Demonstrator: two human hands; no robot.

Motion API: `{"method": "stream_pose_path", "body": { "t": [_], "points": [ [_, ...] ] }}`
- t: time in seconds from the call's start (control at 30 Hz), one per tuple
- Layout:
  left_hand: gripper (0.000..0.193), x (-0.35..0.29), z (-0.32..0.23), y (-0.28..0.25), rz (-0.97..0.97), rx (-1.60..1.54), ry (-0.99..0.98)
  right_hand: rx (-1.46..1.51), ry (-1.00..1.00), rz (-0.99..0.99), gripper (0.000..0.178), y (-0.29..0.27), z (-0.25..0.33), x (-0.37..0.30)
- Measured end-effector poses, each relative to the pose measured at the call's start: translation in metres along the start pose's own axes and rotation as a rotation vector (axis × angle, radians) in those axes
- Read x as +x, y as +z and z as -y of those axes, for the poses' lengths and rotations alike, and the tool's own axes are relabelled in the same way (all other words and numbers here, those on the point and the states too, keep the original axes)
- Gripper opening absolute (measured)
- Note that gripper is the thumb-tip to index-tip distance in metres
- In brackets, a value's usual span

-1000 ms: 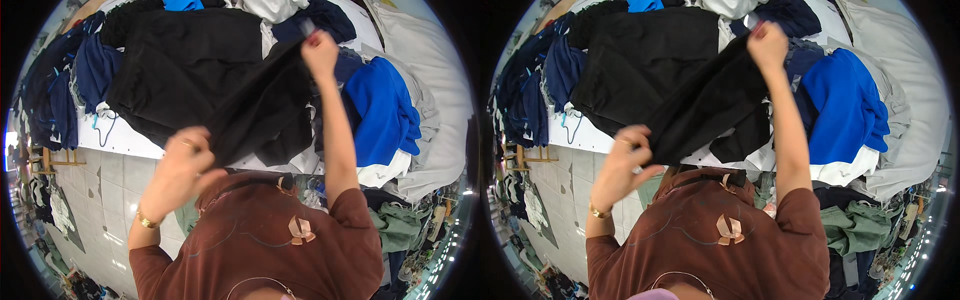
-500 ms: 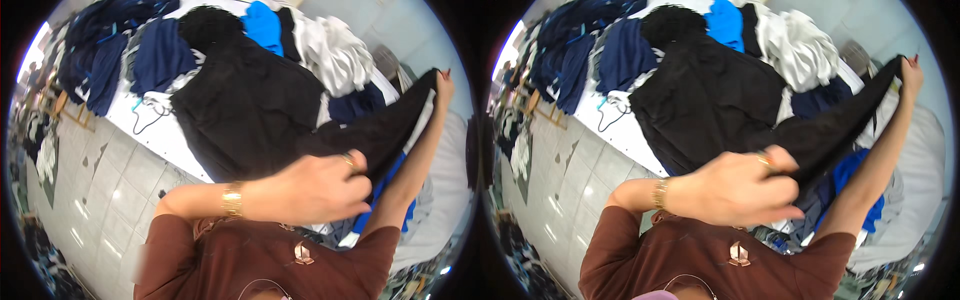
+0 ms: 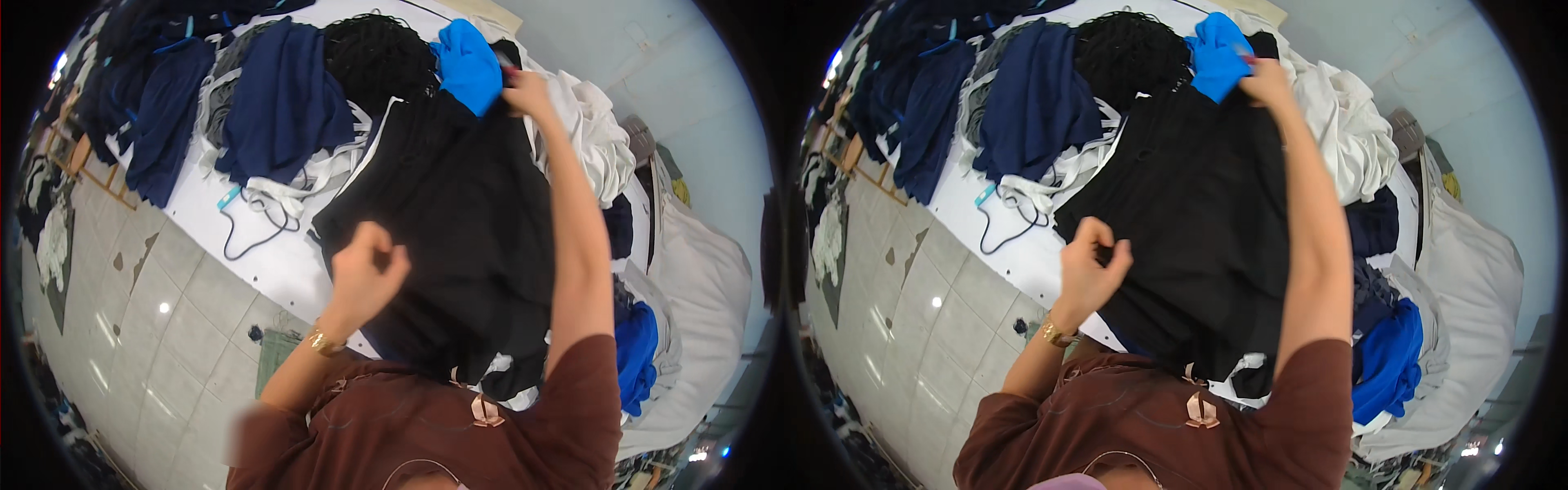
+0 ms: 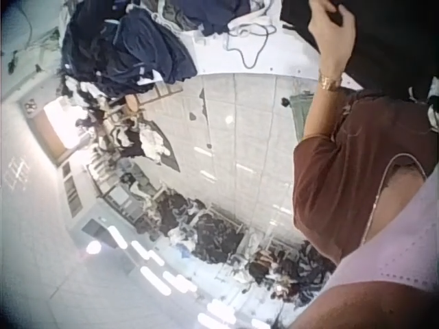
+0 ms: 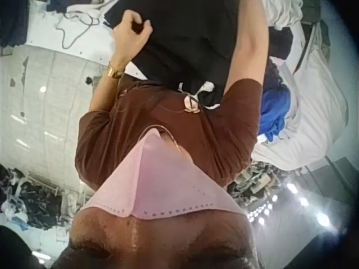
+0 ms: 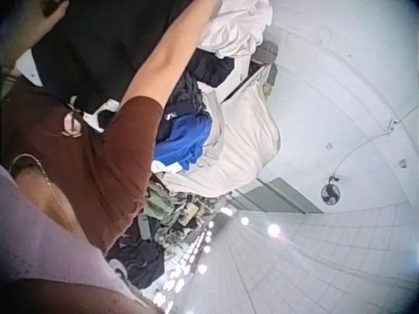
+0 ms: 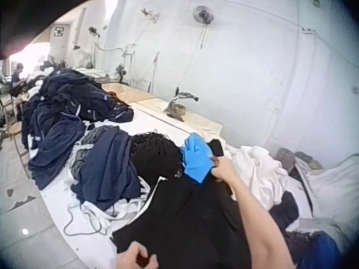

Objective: Trimming loose threads and inspecting garments on a work table.

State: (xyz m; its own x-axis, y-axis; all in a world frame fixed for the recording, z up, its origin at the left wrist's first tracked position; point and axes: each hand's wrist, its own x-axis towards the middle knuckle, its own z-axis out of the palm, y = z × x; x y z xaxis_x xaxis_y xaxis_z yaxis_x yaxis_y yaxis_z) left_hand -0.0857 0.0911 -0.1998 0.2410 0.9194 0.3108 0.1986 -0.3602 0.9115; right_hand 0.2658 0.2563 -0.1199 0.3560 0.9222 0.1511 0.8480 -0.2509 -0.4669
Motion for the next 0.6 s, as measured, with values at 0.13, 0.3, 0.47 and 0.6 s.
{"method": "stream_pose_path", "body": {
  "t": [0.13,0.3,0.47,0.6],
  "points": [
    [0.016,0.005,0.046,-0.028,-0.024,0.124,-0.147,0.085,0.246,0.276,0.028,0.083,0.037,0.02],
    [0.015,0.022,0.038,-0.04,0.162,0.118,-0.24,0.323,0.212,0.539,0.049,0.07,0.029,0.035],
    [0.027,0.03,0.027,-0.04,0.169,0.412,0.11,0.24,-0.008,-0.08,0.017,-0.009,0.004,-0.049],
    [0.029,0.044,0.001,-0.02,0.184,0.447,0.288,0.202,0.245,-0.089,0.04,-0.047,-0.044,-0.211]
  ]
}}
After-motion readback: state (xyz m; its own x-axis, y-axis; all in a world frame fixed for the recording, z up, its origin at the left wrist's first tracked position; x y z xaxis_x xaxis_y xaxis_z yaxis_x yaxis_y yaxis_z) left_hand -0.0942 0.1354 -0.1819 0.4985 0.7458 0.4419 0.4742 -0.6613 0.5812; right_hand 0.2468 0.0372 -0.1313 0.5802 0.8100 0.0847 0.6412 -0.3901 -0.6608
